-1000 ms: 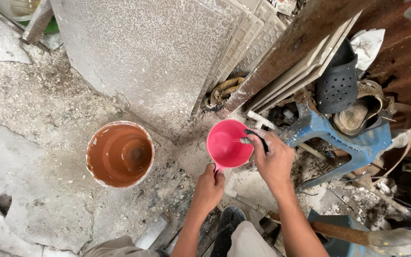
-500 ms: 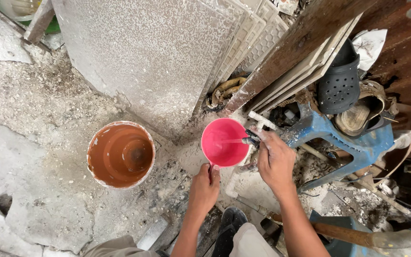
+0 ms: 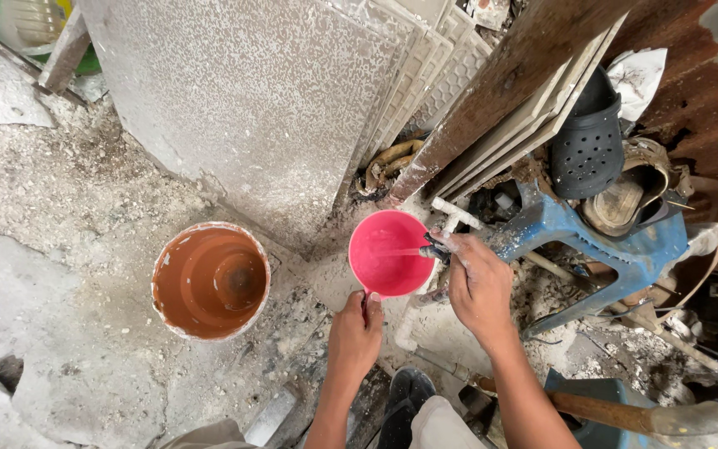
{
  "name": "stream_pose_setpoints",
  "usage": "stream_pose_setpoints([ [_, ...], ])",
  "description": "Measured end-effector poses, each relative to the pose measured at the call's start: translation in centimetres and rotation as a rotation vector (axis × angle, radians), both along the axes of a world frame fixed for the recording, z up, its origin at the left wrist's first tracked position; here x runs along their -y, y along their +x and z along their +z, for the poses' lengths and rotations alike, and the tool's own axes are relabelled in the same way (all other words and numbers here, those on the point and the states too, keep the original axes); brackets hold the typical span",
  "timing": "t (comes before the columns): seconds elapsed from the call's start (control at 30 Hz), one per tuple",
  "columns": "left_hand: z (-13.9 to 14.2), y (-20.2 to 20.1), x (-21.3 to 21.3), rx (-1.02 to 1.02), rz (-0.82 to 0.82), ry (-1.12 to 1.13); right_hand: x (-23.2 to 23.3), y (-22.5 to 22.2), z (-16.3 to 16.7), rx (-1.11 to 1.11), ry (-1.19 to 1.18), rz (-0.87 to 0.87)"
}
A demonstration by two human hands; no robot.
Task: The person scrubs green mold strips with a brush, then scrapes and brushes out a large bowl. They fill a pink cup with water from a tap, pour the water into the bowl, and scoop gypsum powder from a bag into the bowl.
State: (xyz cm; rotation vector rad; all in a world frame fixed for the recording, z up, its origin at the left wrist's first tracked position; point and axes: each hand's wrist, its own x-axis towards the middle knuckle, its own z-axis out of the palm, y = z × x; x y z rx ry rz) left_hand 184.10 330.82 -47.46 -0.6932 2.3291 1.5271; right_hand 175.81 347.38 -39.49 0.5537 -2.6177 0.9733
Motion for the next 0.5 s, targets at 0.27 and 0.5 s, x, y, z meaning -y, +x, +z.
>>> stream_pose_setpoints([
  [0.27,0.5,-0.5,0.1,0.058,-0.034,-0.052,0.1,-0.3,0.1,0.073,-0.04,-0.046],
  [0.5,1.1,-0.6,0.3,0.024,-0.084,-0.154,-0.1,-0.5,0.1,0.069,-0.061,-0.01],
])
